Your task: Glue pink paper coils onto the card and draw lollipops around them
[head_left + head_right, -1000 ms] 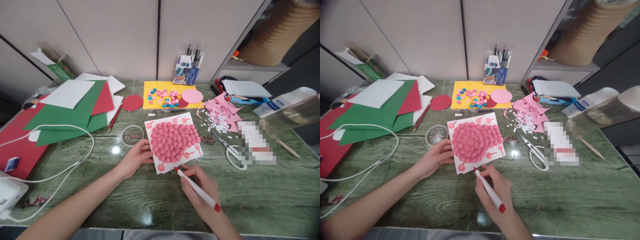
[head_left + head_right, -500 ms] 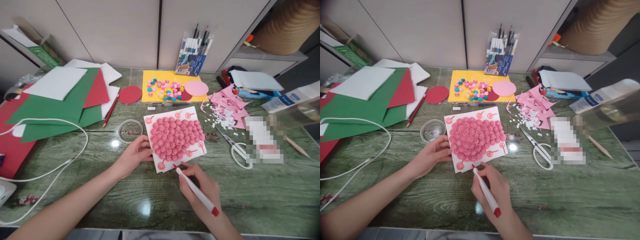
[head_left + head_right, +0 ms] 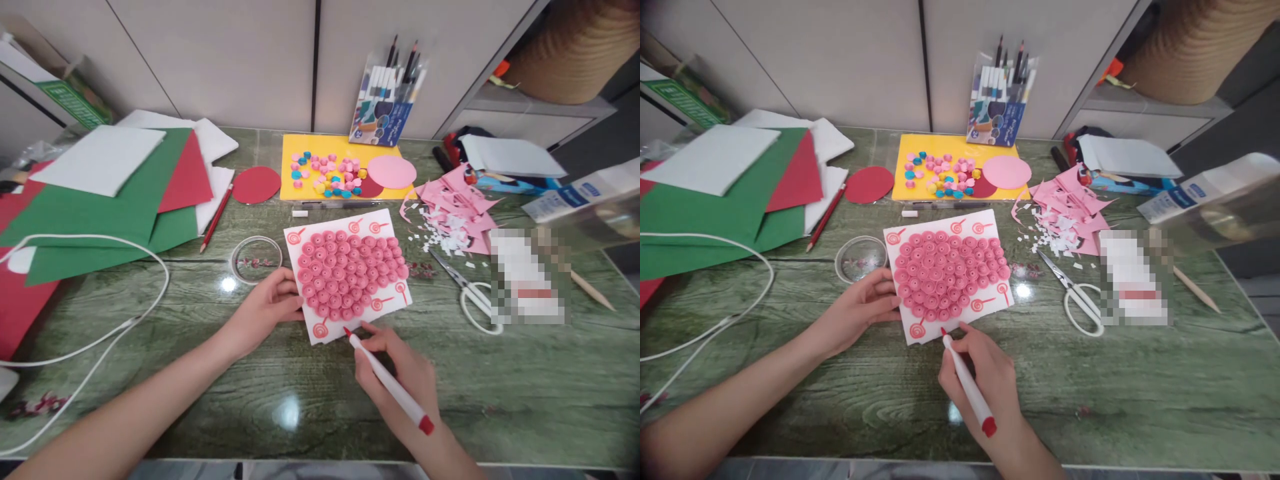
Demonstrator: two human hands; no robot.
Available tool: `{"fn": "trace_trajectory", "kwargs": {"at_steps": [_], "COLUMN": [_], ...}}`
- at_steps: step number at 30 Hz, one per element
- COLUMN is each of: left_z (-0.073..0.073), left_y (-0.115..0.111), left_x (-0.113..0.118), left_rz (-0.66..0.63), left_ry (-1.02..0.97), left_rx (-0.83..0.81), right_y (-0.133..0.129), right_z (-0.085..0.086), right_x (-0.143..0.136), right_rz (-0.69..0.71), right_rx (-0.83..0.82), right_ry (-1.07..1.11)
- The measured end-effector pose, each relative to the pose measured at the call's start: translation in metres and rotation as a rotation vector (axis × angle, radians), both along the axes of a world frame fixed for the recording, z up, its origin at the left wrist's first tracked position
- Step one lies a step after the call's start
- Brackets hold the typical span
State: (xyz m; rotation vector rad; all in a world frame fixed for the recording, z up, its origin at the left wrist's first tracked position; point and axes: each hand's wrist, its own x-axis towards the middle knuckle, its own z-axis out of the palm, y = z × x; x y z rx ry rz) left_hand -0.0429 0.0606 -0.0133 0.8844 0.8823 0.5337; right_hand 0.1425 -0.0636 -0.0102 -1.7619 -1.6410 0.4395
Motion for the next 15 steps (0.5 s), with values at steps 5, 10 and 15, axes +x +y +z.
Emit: {"fn": "trace_trajectory", "kwargs": {"at_steps": [5, 10, 15], "left_z": [0.0016, 0.0027, 0.0043], "left_y": [0.0003, 0.0002, -0.0001], "left_x": [0.0008, 0.0013, 0.0013], "left_rz": [-0.001, 0.004, 0.004], "left_ry": [0.004, 0.011, 0.011], "left_rx": [0.002, -0.001, -0.011], "right_y": [0.0003, 0.0003, 0.0003], "right_z": [0.0003, 0.0005, 0.0016], "right_x": [-0.0004, -0.0002, -0.0008], "right_rz": [-0.007, -0.008, -0.011], "right_rx": [-0.005, -0.005, -0.004], "right_ry": [0.007, -0.007, -0.016]}}
